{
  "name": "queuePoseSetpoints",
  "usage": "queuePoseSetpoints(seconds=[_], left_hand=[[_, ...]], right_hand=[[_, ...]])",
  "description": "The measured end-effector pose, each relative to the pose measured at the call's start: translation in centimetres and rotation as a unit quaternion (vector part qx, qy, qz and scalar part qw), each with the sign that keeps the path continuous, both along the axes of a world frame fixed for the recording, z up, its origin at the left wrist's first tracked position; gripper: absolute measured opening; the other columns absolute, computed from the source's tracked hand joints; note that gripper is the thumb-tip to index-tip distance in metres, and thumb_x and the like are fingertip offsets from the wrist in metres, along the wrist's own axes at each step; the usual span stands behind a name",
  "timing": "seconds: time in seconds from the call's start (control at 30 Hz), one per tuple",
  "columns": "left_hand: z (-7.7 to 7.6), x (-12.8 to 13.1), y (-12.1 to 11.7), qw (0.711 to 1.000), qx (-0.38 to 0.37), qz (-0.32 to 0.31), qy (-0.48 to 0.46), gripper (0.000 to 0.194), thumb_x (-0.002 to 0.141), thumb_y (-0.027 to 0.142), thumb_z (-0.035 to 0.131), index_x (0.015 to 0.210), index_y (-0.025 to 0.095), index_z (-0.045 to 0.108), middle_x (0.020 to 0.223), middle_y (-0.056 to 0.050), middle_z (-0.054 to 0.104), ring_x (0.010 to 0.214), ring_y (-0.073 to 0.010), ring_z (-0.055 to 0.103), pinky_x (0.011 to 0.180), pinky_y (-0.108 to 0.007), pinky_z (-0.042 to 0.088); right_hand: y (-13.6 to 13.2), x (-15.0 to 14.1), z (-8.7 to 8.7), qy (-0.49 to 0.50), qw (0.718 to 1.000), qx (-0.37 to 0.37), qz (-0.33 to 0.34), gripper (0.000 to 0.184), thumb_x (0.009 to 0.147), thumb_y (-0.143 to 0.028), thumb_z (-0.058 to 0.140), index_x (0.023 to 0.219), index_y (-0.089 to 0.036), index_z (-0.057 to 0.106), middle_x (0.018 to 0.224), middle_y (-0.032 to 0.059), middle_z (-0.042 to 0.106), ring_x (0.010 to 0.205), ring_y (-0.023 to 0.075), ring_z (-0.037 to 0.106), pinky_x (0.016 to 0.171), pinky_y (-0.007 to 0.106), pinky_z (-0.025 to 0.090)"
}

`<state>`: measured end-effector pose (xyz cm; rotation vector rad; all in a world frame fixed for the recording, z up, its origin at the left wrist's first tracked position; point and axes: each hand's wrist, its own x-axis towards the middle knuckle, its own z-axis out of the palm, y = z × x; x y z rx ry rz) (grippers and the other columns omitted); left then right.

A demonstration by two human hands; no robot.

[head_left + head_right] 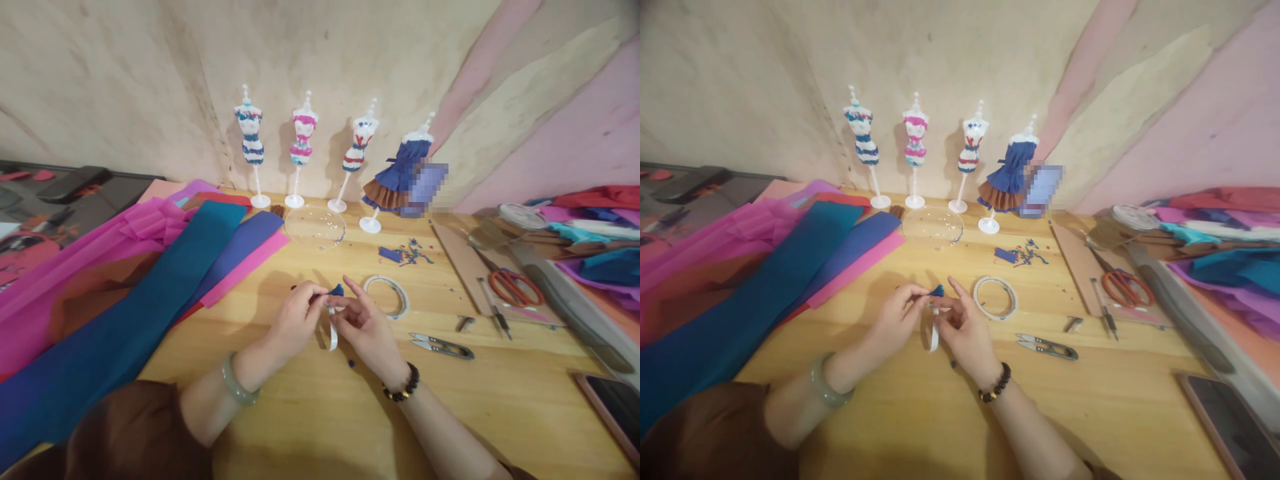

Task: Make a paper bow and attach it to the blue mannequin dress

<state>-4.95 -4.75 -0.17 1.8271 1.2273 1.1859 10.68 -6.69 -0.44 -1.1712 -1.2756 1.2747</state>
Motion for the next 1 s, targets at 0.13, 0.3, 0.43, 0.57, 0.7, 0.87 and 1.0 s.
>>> queuePoseSetpoints(seconds=[0.13,0.3,0.43,0.57,0.7,0.87,1.0], left_hand=[[0.0,-0.1,0.2,0.999,-0.020,0.027,-0.019,0.012,0.091,0.023,0.049,0.090,0.019,0.061,0.085,-0.004,0.066,0.082,-0.0174,0.062,0.076,-0.030,0.047],[-0.1,-0.2,0.5,0.994,-0.050,0.075,-0.055,0.011,0.089,0.024,0.051,0.088,0.019,0.060,0.082,-0.003,0.065,0.076,-0.0163,0.060,0.071,-0.028,0.045],[-0.2,-0.3,1.0,0.991,-0.056,0.093,-0.080,0.010,0.088,0.023,0.051,0.087,0.018,0.060,0.079,-0.001,0.064,0.072,-0.0142,0.058,0.068,-0.026,0.045],[-0.3,-0.5,1.4,0.985,-0.068,0.116,-0.108,0.009,0.087,0.023,0.052,0.087,0.018,0.059,0.078,0.000,0.063,0.072,-0.0136,0.058,0.068,-0.025,0.045],[-0.4,-0.5,1.7,0.979,-0.081,0.123,-0.143,0.010,0.085,0.026,0.054,0.086,0.018,0.059,0.074,0.001,0.060,0.068,-0.0128,0.055,0.065,-0.024,0.044],[-0.6,-0.5,1.7,0.978,-0.089,0.117,-0.148,0.008,0.084,0.025,0.055,0.084,0.018,0.058,0.072,0.001,0.061,0.068,-0.0132,0.056,0.067,-0.026,0.044],[-0.9,-0.5,1.7,0.982,-0.100,0.089,-0.131,0.007,0.083,0.023,0.054,0.081,0.018,0.059,0.073,0.001,0.060,0.070,-0.0134,0.056,0.068,-0.026,0.044]], right_hand=[[0.0,0.2,0.1,0.026,0.999,-0.006,0.027,0.084,0.074,-0.022,0.065,0.150,-0.026,0.029,0.118,0.0123,0.069,0.052,0.0073,0.047,0.051,0.025,0.045],[0.0,0.6,0.5,0.067,0.995,-0.022,0.072,0.089,0.072,-0.021,0.067,0.150,-0.035,0.027,0.141,0.0147,0.054,0.053,0.0065,0.048,0.055,0.028,0.050],[0.0,0.9,1.0,0.090,0.991,-0.046,0.091,0.088,0.071,-0.024,0.070,0.148,-0.041,0.030,0.149,0.0110,0.045,0.053,0.0058,0.047,0.053,0.028,0.050],[0.2,1.1,1.1,0.109,0.991,-0.058,0.060,0.085,0.073,-0.028,0.072,0.147,-0.041,0.033,0.151,0.0084,0.041,0.054,0.0057,0.051,0.050,0.026,0.051],[0.5,1.4,0.5,0.007,1.000,-0.027,-0.006,0.068,0.081,-0.040,0.066,0.144,-0.031,0.043,0.143,0.0133,0.051,0.048,0.0066,0.055,0.048,0.029,0.054],[1.4,2.8,-1.2,-0.189,0.980,0.049,-0.046,0.040,0.088,-0.041,0.056,0.122,-0.021,0.064,0.118,0.0139,0.069,0.047,0.0132,0.060,0.046,0.032,0.053],[2.6,4.2,-1.7,-0.238,0.963,0.093,-0.086,0.033,0.086,-0.039,0.058,0.110,-0.019,0.069,0.105,0.0128,0.073,0.058,0.0185,0.063,0.048,0.033,0.052]])
